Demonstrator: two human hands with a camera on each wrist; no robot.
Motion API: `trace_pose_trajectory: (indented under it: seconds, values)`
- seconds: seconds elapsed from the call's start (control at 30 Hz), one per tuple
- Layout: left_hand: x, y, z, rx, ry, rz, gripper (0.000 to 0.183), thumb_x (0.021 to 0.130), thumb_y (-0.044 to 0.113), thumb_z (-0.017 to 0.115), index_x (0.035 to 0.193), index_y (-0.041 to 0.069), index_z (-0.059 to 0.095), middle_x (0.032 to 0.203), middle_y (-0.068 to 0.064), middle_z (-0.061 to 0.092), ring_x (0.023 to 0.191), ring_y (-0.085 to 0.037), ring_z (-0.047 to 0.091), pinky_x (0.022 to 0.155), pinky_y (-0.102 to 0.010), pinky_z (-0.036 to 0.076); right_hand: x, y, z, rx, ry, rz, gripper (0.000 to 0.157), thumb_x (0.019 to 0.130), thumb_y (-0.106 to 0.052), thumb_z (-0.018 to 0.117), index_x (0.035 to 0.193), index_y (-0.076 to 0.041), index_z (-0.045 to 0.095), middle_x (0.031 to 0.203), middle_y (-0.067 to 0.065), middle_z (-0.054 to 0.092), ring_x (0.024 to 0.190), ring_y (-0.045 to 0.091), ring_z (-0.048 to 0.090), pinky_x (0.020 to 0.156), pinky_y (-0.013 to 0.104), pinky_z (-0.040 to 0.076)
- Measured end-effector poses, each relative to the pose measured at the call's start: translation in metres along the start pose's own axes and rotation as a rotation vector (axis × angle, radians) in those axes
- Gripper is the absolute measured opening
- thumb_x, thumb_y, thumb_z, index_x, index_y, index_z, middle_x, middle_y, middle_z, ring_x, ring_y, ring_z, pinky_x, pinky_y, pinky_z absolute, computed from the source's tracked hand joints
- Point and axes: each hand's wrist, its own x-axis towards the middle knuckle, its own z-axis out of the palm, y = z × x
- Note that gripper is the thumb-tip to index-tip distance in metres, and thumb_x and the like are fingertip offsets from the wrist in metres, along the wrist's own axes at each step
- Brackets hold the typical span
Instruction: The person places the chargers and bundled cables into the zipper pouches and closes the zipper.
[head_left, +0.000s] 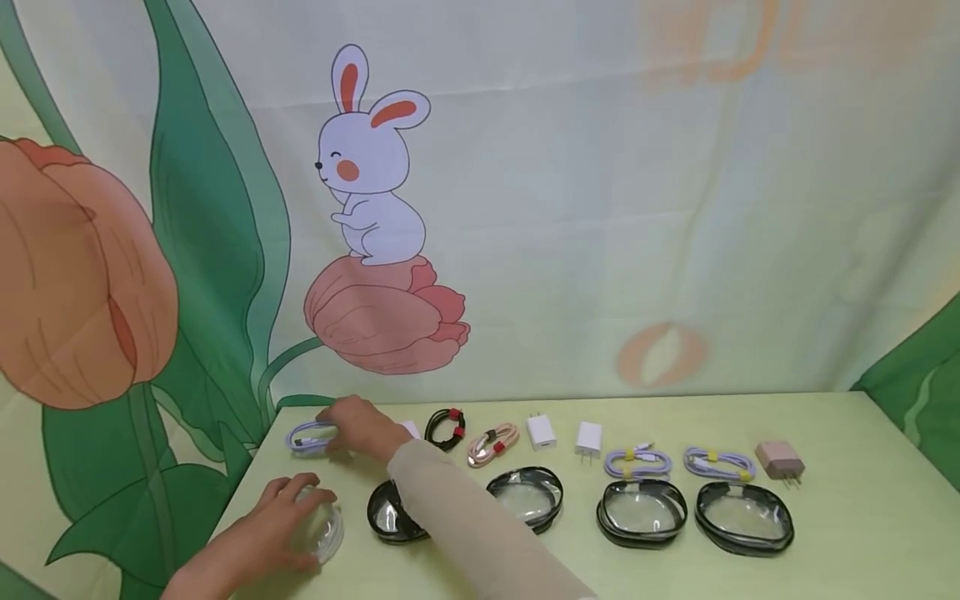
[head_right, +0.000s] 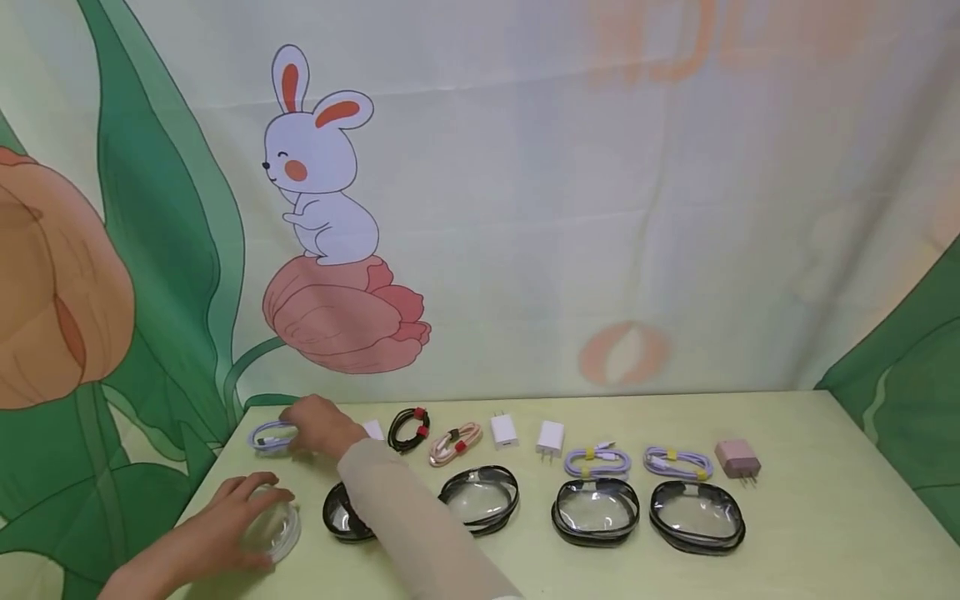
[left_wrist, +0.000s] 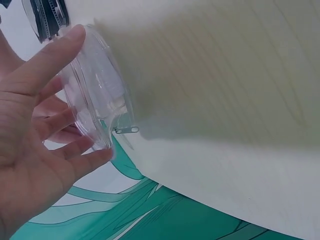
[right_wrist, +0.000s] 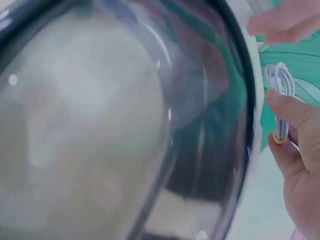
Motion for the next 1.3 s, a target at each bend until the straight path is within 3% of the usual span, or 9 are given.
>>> trace_pose_trajectory:
  seconds: [0.27, 0.47, 0.57, 0.8, 1.03, 1.3]
  values:
    - [-0.002, 0.004, 0.0, 0.019, -0.005, -0.042, 0.074, 0.063, 0.03, 0.098, 0.125, 0.012, 0.063, 0.133, -0.021, 0.05, 0.119, -0.051, 0.044, 0.087, -0.061, 0.051, -0.026, 0.017, -0.025, 0.071, 0.043, 0.004, 0.052, 0.087, -0.027, 0.082, 0.136, -0.016, 0.066, 0.128, -0.003, 0.067, 0.116, 0.009, 0.061, 0.096, 0.018, 0.047]
    - [-0.003, 0.002, -0.001, 0.033, -0.03, -0.107, 0.079, 0.058, 0.029, 0.099, 0.126, 0.009, 0.064, 0.13, -0.021, 0.05, 0.116, -0.054, 0.044, 0.088, -0.065, 0.048, -0.047, 0.03, -0.04, 0.048, 0.038, -0.079, 0.055, 0.088, -0.028, 0.082, 0.138, -0.012, 0.064, 0.129, 0.0, 0.065, 0.115, 0.01, 0.061, 0.096, 0.016, 0.045]
    - [-0.001, 0.002, -0.002, 0.028, -0.037, -0.121, 0.082, 0.059, 0.029, 0.099, 0.129, 0.008, 0.063, 0.131, -0.021, 0.049, 0.117, -0.054, 0.043, 0.089, -0.066, 0.048, -0.059, 0.034, -0.047, 0.049, 0.057, -0.076, 0.058, 0.088, -0.03, 0.081, 0.14, -0.011, 0.062, 0.133, 0.002, 0.062, 0.115, 0.01, 0.06, 0.096, 0.015, 0.045]
    - [0.012, 0.012, 0.004, 0.006, -0.021, -0.049, 0.08, 0.061, 0.028, 0.098, 0.129, 0.005, 0.062, 0.133, -0.024, 0.049, 0.118, -0.053, 0.044, 0.088, -0.063, 0.049, -0.094, 0.05, -0.064, 0.052, 0.063, -0.054, 0.055, 0.09, -0.027, 0.08, 0.139, -0.009, 0.062, 0.137, 0.003, 0.064, 0.125, 0.013, 0.059, 0.103, 0.018, 0.044]
    - [0.006, 0.011, 0.003, 0.018, 0.04, -0.013, 0.081, 0.063, 0.035, 0.096, 0.131, 0.006, 0.063, 0.134, -0.024, 0.05, 0.118, -0.054, 0.044, 0.091, -0.066, 0.046, -0.109, 0.044, -0.065, 0.056, 0.039, -0.075, 0.055, 0.092, -0.024, 0.078, 0.141, -0.009, 0.06, 0.139, 0.004, 0.063, 0.127, 0.014, 0.058, 0.106, 0.021, 0.043]
    - [0.003, 0.015, 0.003, 0.008, 0.108, 0.015, 0.073, 0.07, 0.037, 0.093, 0.13, 0.009, 0.064, 0.133, -0.02, 0.052, 0.117, -0.05, 0.046, 0.091, -0.064, 0.045, -0.121, 0.042, -0.058, 0.036, 0.072, -0.006, 0.055, 0.089, -0.03, 0.081, 0.137, -0.011, 0.064, 0.13, 0.002, 0.068, 0.116, 0.013, 0.063, 0.096, 0.021, 0.049]
